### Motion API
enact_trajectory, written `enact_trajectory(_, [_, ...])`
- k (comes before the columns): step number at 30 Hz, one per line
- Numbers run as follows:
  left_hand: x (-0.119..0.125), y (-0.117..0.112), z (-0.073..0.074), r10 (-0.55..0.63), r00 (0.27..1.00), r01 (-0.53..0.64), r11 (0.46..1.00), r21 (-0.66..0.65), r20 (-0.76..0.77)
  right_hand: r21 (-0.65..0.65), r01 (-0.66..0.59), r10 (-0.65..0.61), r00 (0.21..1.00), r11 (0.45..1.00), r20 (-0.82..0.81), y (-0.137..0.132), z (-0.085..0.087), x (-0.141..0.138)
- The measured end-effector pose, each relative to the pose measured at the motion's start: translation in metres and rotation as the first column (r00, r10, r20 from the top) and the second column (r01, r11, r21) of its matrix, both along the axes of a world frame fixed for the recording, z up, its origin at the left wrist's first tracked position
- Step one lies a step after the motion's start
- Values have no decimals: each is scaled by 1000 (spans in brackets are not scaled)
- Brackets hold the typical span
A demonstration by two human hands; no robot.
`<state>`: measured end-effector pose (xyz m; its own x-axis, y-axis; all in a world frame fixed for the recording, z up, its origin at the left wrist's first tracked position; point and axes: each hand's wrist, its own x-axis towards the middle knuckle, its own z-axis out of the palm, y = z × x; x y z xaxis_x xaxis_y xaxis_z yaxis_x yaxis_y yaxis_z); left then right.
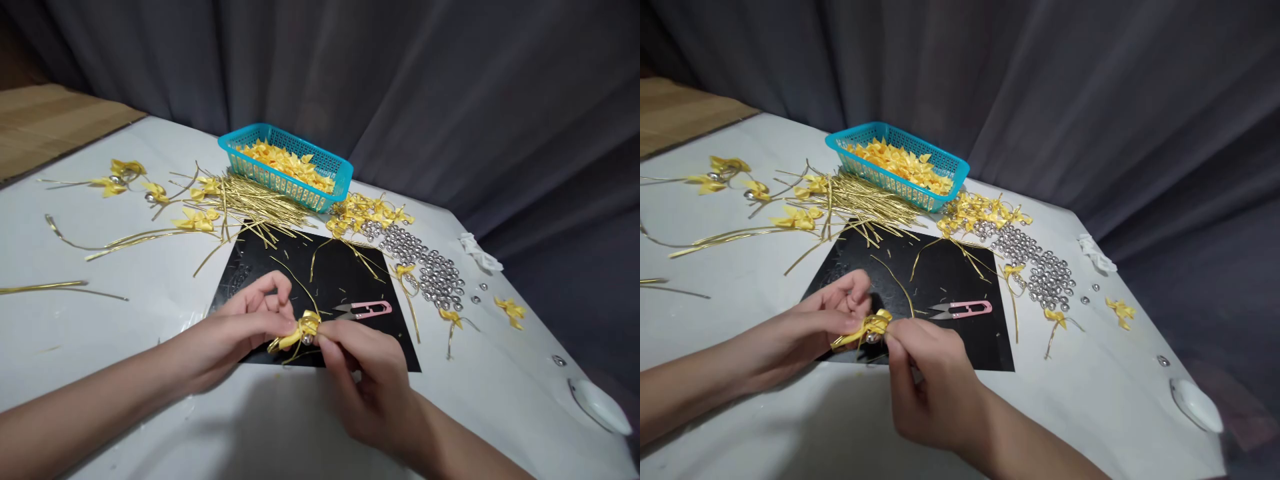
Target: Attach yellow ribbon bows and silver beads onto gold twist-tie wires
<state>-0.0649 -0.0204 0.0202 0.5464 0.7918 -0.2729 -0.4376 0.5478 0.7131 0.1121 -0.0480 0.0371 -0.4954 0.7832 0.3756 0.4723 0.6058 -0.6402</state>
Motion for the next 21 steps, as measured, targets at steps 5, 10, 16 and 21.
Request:
enact_trajectory(5, [-1,-1,-5,-9,1000,9,1000,30,-1,0,24,-24,998,1000,-60,-3,-3,-1])
enact_trajectory(10, [0,-1,-5,12,1000,-12,1000,27,17,15,32,-31,995,999,-91,-5,-6,-2])
enact_trajectory(16, [0,-1,-3,17,1000,-17,1000,24,18,12,50,-48,994,999,-102,-5,-6,-1])
enact_trajectory(21, [-1,-2,-3,33,999,-32,999,24,-21,42,51,-47,993,998,-110,-5,-6,-3])
